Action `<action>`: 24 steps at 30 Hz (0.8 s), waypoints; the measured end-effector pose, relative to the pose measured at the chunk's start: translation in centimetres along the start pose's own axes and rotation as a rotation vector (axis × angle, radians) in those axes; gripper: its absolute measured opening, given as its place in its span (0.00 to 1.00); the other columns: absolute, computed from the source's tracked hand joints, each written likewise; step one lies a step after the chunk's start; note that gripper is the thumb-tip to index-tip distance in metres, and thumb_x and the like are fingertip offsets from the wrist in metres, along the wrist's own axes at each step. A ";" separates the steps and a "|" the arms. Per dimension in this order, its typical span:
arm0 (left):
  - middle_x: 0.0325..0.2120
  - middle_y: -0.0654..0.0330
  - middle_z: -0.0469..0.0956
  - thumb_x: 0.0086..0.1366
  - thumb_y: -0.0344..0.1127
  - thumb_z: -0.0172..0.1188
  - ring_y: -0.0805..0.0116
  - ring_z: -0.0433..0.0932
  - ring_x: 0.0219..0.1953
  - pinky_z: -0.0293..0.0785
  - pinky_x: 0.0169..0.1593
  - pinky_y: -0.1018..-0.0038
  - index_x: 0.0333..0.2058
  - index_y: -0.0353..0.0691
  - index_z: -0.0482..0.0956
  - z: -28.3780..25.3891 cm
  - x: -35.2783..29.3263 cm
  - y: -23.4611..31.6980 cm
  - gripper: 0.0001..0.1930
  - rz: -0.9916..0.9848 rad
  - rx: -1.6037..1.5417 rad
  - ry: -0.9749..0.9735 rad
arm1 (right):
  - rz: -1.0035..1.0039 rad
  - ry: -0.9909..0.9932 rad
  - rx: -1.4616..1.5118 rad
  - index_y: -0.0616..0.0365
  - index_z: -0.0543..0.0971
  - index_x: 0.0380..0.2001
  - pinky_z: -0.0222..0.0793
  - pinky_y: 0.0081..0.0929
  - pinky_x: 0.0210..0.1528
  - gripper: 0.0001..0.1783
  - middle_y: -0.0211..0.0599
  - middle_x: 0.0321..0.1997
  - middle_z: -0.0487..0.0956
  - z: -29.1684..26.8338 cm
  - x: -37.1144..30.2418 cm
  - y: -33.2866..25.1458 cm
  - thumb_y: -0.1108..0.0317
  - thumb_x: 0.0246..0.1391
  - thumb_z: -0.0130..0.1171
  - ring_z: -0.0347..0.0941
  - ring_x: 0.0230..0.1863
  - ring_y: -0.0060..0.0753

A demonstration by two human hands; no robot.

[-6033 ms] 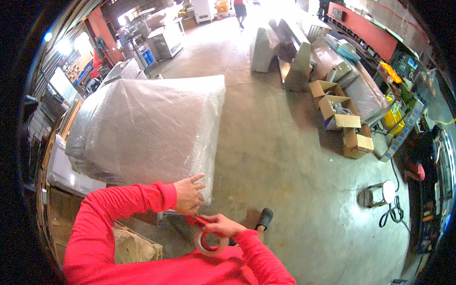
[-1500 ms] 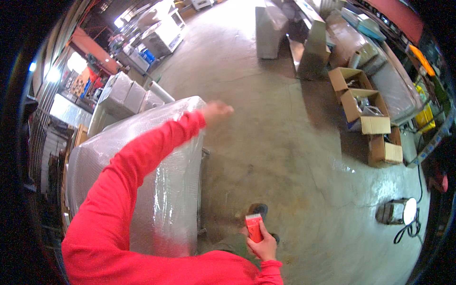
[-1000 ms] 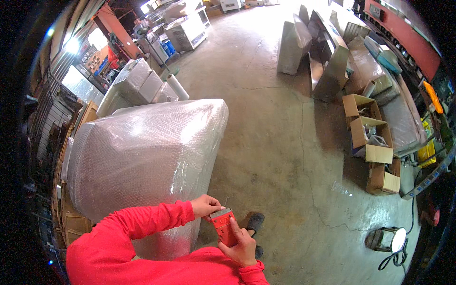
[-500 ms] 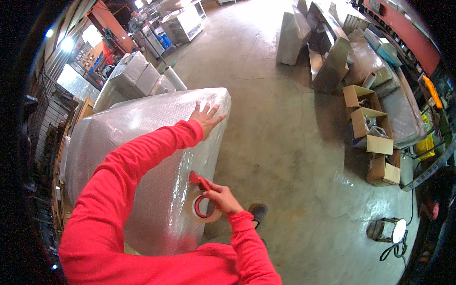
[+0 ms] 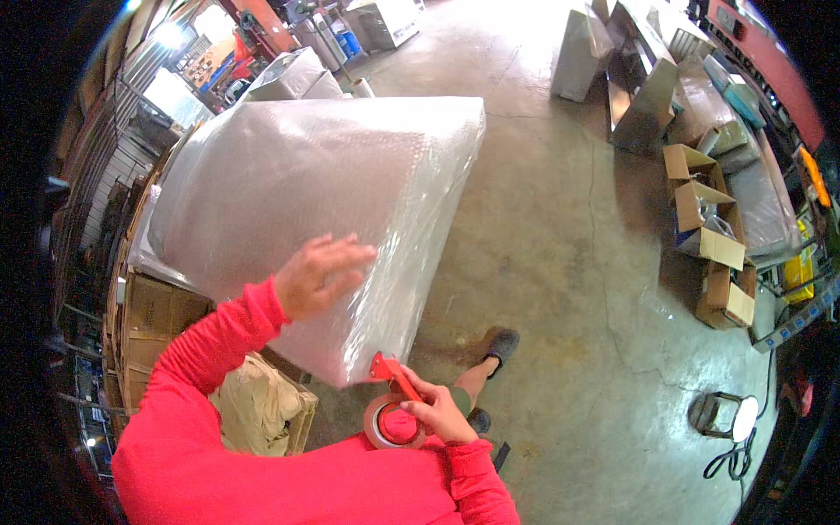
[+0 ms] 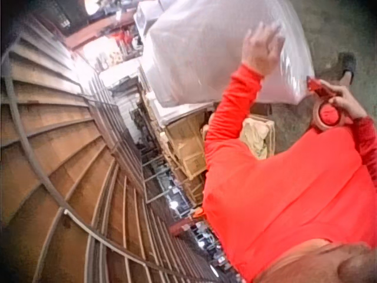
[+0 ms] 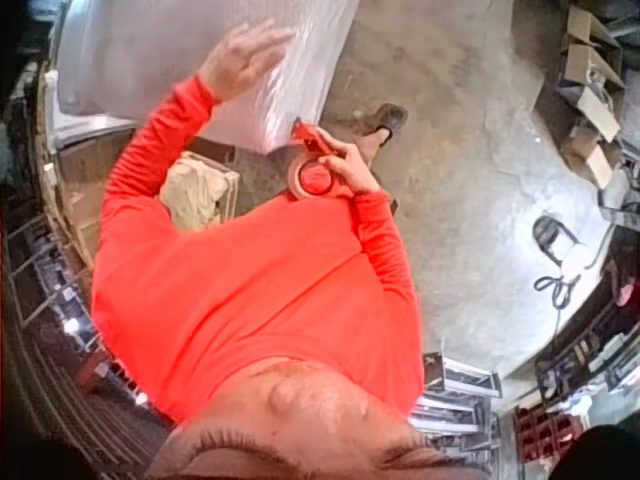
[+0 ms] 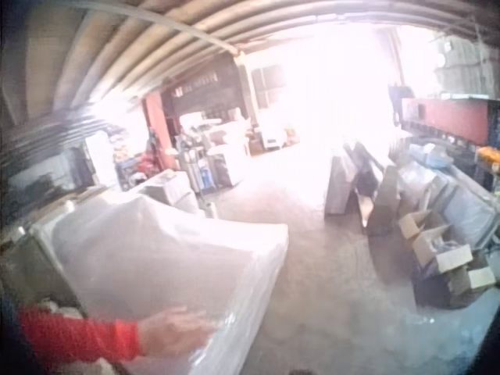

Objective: The person wraps a large piece of furniture with bubble wrap and secures it using a handheld tape dispenser. They move around the item to cover all sides, applying tape to hold the wrap in place.

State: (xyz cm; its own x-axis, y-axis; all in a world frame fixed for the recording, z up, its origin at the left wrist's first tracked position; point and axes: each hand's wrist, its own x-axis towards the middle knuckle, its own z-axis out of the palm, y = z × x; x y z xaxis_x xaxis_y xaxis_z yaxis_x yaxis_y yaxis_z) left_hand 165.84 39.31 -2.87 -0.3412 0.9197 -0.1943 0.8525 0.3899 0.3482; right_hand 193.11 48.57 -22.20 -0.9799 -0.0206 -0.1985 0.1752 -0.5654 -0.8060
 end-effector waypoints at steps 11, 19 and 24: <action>0.74 0.60 0.57 0.75 0.51 0.46 0.53 0.52 0.77 0.37 0.76 0.46 0.64 0.61 0.75 8.3 -8.6 -1.4 0.23 0.159 0.289 0.147 | -0.061 0.215 -0.063 0.61 0.65 0.73 0.66 0.16 0.41 0.41 0.24 0.47 0.78 11.9 -6.3 6.9 0.68 0.55 0.63 0.68 0.38 0.14; 0.60 0.50 0.76 0.65 0.38 0.60 0.47 0.74 0.63 0.69 0.66 0.53 0.55 0.42 0.79 10.0 -12.1 -1.4 0.20 0.824 0.097 0.288 | 0.141 0.206 -0.099 0.55 0.72 0.68 0.61 0.16 0.35 0.32 0.18 0.37 0.75 20.2 -4.0 10.8 0.64 0.60 0.62 0.64 0.33 0.15; 0.47 0.42 0.82 0.71 0.51 0.51 0.42 0.82 0.49 0.78 0.53 0.52 0.49 0.35 0.81 13.6 -19.2 4.6 0.25 0.345 0.185 -0.672 | -0.171 0.523 0.270 0.51 0.78 0.54 0.65 0.23 0.33 0.19 0.23 0.36 0.78 19.9 1.4 21.1 0.62 0.61 0.65 0.71 0.32 0.21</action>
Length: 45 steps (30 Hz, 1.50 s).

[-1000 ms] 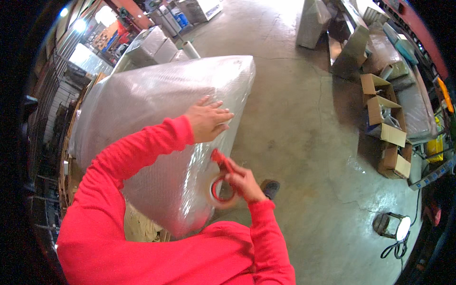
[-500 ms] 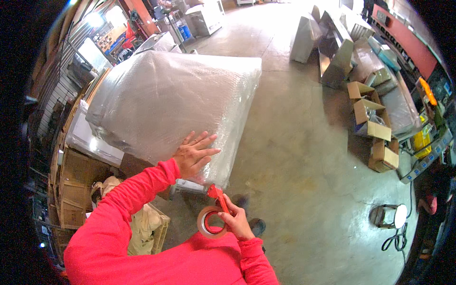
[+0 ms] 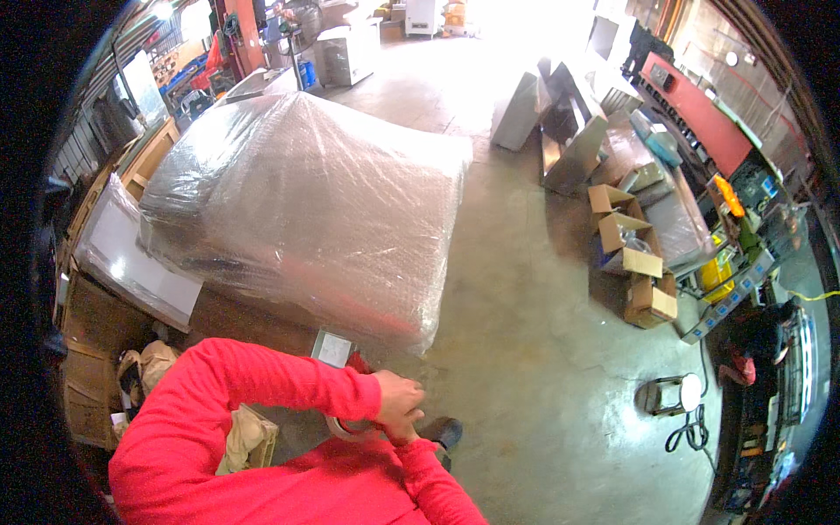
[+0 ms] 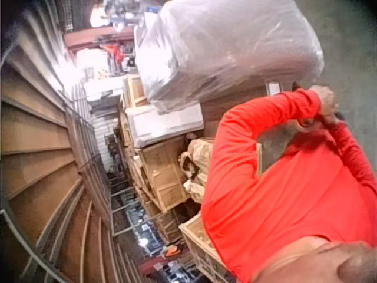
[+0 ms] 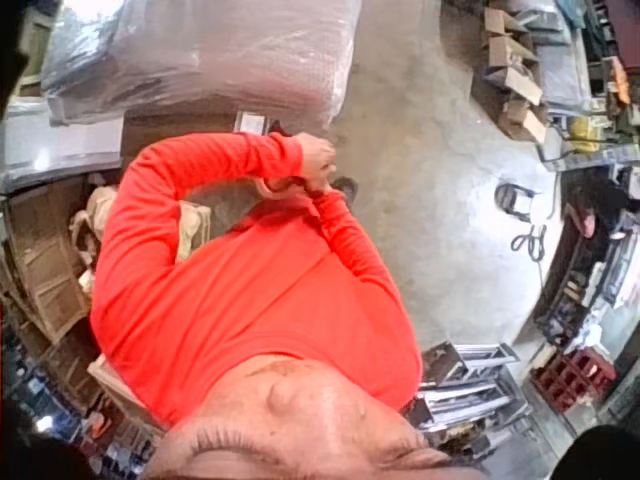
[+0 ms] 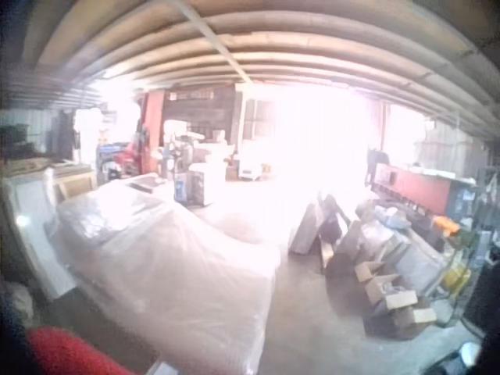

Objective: The person wraps a large piece of furniture with bubble wrap and secures it using a handheld tape dispenser. They move around the item to cover all sides, applying tape to hold the wrap in place.

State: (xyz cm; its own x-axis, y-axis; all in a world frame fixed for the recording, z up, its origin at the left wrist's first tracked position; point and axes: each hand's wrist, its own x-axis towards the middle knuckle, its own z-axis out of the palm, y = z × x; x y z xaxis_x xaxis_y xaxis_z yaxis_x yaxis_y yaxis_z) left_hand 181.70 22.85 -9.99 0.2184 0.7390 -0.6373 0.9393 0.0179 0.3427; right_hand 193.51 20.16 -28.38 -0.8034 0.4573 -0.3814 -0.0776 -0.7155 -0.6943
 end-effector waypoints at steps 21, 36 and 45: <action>0.71 0.45 0.61 0.72 0.70 0.39 0.43 0.60 0.72 0.54 0.74 0.55 0.71 0.40 0.62 5.8 -4.8 -19.3 0.43 -0.267 -0.390 0.177 | 0.181 0.142 -1.163 0.45 0.78 0.62 0.77 0.35 0.48 0.36 0.38 0.44 0.88 -5.4 -4.5 -9.2 0.45 0.51 0.67 0.85 0.42 0.38; 0.48 0.46 0.83 0.62 0.61 0.61 0.41 0.81 0.52 0.78 0.51 0.50 0.44 0.38 0.86 -10.3 9.7 -3.9 0.29 -0.025 0.129 -0.444 | -0.158 0.742 -0.782 0.68 0.70 0.67 0.76 0.30 0.55 0.46 0.47 0.51 0.85 -21.3 -9.5 -20.7 0.66 0.42 0.74 0.81 0.48 0.31; 0.76 0.56 0.51 0.61 0.67 0.59 0.52 0.44 0.78 0.36 0.73 0.32 0.62 0.45 0.77 -3.0 23.1 -13.1 0.39 -0.044 0.566 -0.865 | -0.146 0.765 -0.727 0.66 0.68 0.68 0.75 0.32 0.55 0.48 0.54 0.54 0.84 -24.7 -6.7 -23.8 0.64 0.42 0.74 0.82 0.50 0.36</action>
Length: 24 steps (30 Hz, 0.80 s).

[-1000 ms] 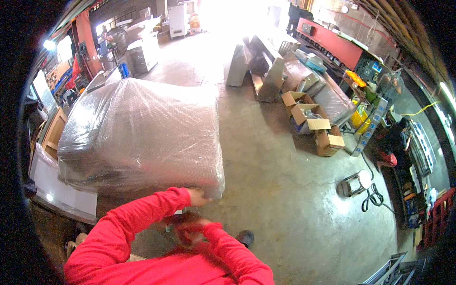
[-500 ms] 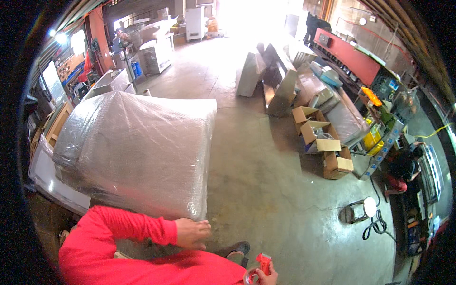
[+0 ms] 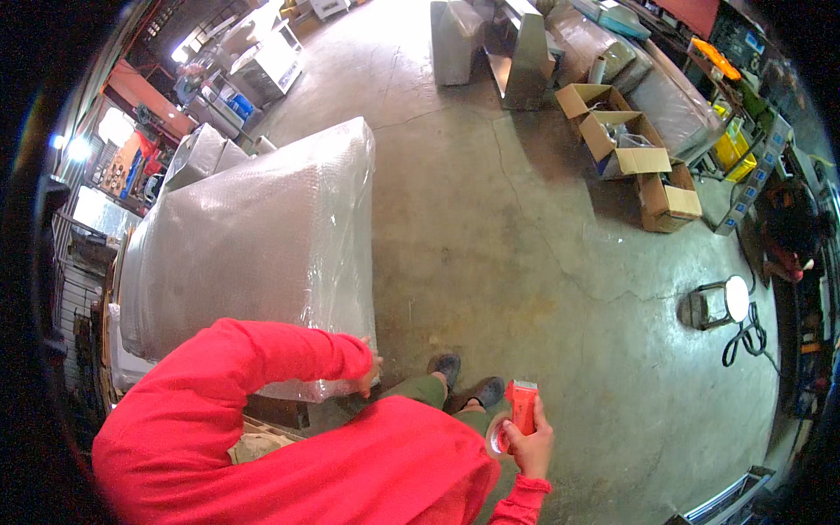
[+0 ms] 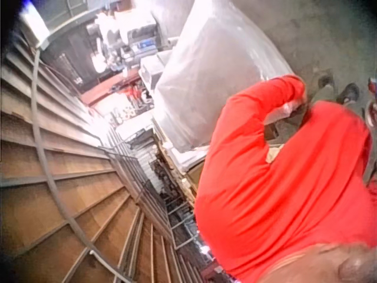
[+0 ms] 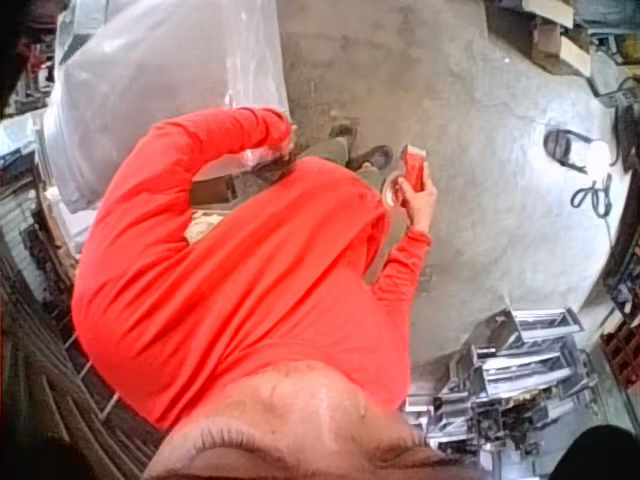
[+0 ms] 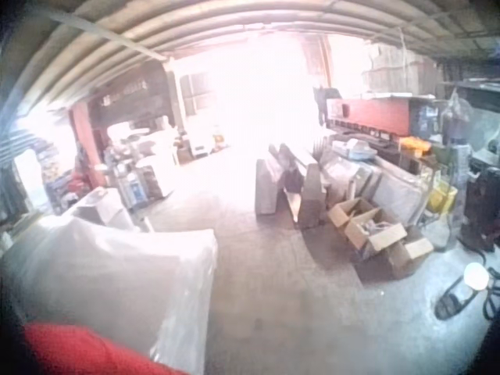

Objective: The person wraps a large piece of furniture with bubble wrap and secures it using a handheld tape dispenser. They move around the item to cover all sides, applying tape to hold the wrap in place.

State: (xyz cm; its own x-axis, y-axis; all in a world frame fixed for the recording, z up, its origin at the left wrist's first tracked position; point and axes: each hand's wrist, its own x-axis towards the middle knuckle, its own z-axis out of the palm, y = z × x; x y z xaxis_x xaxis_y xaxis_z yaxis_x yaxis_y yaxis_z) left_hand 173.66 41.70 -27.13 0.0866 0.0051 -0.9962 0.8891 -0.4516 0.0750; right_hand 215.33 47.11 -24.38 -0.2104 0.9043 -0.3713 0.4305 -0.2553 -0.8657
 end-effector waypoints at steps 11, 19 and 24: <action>0.62 0.57 0.75 0.70 0.62 0.51 0.58 0.70 0.65 0.62 0.65 0.52 0.66 0.45 0.72 0.4 7.6 1.7 0.35 0.252 -0.063 -0.231 | 0.104 0.035 0.091 0.70 0.68 0.68 0.73 0.29 0.57 0.49 0.44 0.55 0.82 1.3 -3.0 1.3 0.68 0.42 0.76 0.78 0.51 0.29; 0.67 0.53 0.68 0.67 0.68 0.48 0.56 0.61 0.70 0.50 0.70 0.52 0.68 0.42 0.69 -0.8 8.7 -0.7 0.41 0.151 -0.078 -0.130 | 0.084 0.078 0.142 0.68 0.67 0.69 0.75 0.31 0.55 0.51 0.46 0.54 0.83 -0.3 -0.7 2.2 0.67 0.41 0.76 0.79 0.50 0.32; 0.70 0.51 0.63 0.66 0.73 0.45 0.54 0.55 0.73 0.43 0.73 0.51 0.68 0.41 0.68 -1.4 6.1 -7.5 0.45 -0.021 -0.051 0.035 | 0.161 0.080 0.064 0.59 0.71 0.68 0.77 0.33 0.51 0.42 0.52 0.52 0.84 -2.2 3.6 -6.1 0.62 0.48 0.72 0.82 0.48 0.39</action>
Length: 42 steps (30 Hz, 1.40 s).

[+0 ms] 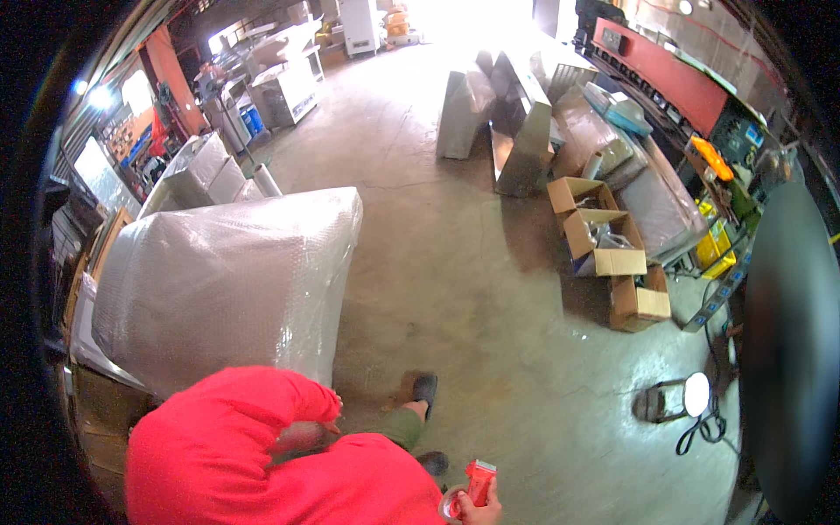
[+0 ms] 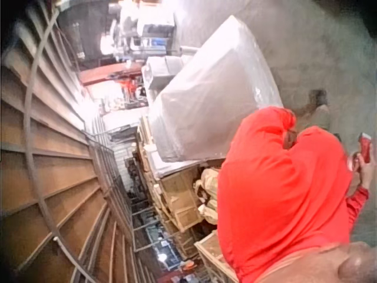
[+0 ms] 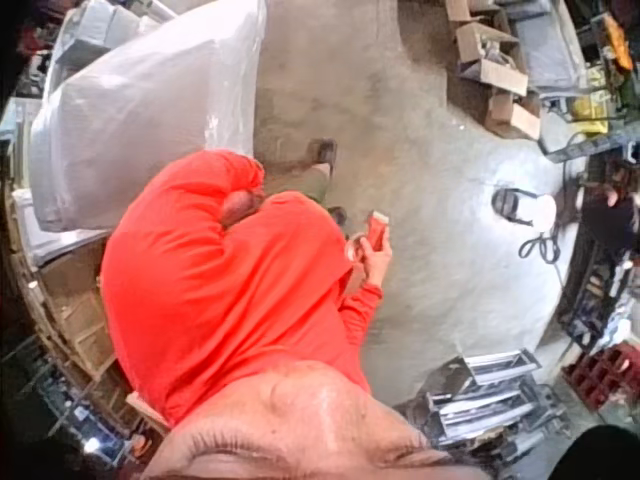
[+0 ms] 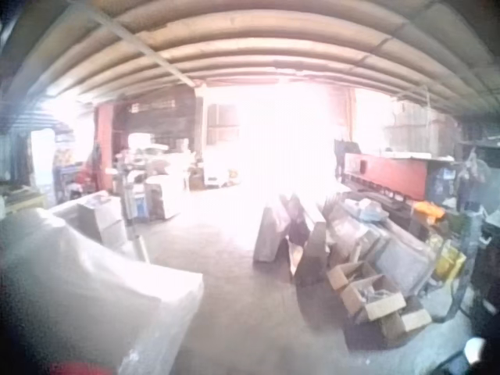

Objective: The person wraps a large piece of furniture with bubble wrap and secures it using a handheld tape dispenser. They move around the item to cover all sides, applying tape to hold the wrap in place.

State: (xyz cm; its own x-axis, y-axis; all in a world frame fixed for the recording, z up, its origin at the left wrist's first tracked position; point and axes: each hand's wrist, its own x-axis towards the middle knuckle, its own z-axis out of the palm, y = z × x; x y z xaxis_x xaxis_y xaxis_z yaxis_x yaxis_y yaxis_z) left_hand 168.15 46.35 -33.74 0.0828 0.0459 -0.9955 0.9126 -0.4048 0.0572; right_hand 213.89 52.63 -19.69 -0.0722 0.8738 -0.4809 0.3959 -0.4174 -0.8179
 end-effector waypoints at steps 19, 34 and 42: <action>0.72 0.51 0.58 0.70 0.59 0.49 0.51 0.50 0.76 0.46 0.76 0.51 0.65 0.39 0.67 -23.9 -10.0 -45.4 0.34 -0.411 0.087 0.683 | -0.536 -0.260 -0.340 0.53 0.63 0.74 0.70 0.25 0.22 0.46 0.33 0.27 0.80 17.9 35.0 -23.7 0.68 0.52 0.70 0.73 0.21 0.24; 0.40 0.57 0.85 0.72 0.59 0.53 0.51 0.83 0.45 0.79 0.49 0.59 0.44 0.47 0.85 -22.9 -10.9 -44.7 0.23 -0.259 -1.346 1.661 | -0.251 -0.477 -0.503 0.56 0.72 0.66 0.76 0.37 0.53 0.43 0.44 0.49 0.84 23.9 69.3 -29.1 0.57 0.45 0.71 0.80 0.49 0.37; 0.35 0.61 0.87 0.75 0.56 0.50 0.69 0.84 0.41 0.77 0.50 0.71 0.46 0.42 0.85 -27.8 -10.4 -52.1 0.25 -0.532 -2.493 1.446 | -0.926 -0.593 -1.178 0.30 0.65 0.72 0.78 0.48 0.38 0.50 0.49 0.34 0.85 49.5 83.2 -62.1 0.47 0.42 0.69 0.83 0.35 0.56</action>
State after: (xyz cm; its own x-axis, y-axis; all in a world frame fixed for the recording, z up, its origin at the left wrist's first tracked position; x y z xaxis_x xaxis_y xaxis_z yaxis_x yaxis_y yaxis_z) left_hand 130.87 92.32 -24.23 -0.8356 0.1877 -0.5162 -0.3765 0.4885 0.7871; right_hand 138.03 138.93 -24.58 -0.8904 0.3725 -0.2616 0.4454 0.8315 -0.3320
